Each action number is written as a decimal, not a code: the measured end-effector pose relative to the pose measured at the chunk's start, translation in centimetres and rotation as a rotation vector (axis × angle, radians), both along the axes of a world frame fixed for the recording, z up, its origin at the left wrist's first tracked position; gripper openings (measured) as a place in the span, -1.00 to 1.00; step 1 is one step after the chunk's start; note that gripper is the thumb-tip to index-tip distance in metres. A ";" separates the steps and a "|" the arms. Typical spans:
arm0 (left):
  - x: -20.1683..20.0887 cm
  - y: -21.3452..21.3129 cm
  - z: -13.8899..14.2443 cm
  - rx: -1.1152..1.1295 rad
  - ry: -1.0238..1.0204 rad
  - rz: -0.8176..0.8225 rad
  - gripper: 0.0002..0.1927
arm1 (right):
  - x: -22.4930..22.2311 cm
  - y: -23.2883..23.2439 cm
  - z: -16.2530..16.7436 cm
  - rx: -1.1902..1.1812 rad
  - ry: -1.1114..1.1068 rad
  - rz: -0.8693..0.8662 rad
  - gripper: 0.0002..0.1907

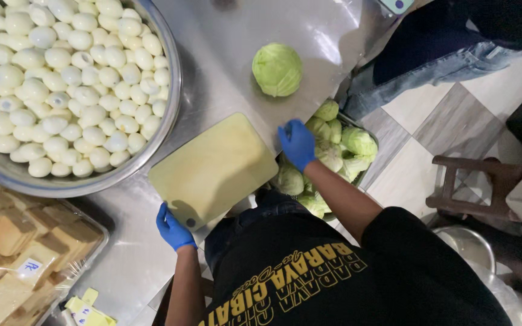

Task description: The person puts on blue disposable gloves, retrieves a cutting board and knife, and sets them on a stainless steel worktable. They then halve heads of cabbage and slice the halves into thin shreds, accumulating a pile of shredded cabbage beside a large basin of boiled eggs.

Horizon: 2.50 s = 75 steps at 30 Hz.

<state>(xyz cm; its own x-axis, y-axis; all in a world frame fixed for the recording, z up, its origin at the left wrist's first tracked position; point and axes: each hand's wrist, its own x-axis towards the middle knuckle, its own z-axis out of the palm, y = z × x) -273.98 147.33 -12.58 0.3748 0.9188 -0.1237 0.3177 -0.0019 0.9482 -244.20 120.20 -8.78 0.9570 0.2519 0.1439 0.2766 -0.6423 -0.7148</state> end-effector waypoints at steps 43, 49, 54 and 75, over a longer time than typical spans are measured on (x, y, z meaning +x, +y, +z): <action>15.7 -1.5 -1.9 -0.029 0.143 -0.384 -0.43 | -1.1 6.9 -6.5 -0.012 0.349 0.238 -0.69; 21.9 -2.0 0.9 0.138 0.502 -0.708 0.03 | 3.4 3.5 -3.5 -0.093 0.189 0.386 -0.72; 21.7 -2.9 0.2 -0.051 0.250 -0.739 0.16 | 1.9 1.1 1.1 -0.176 0.173 0.398 -0.72; 22.7 -1.4 -1.4 -0.172 0.185 -0.759 0.10 | 0.5 4.0 7.7 -0.697 0.291 0.521 -0.73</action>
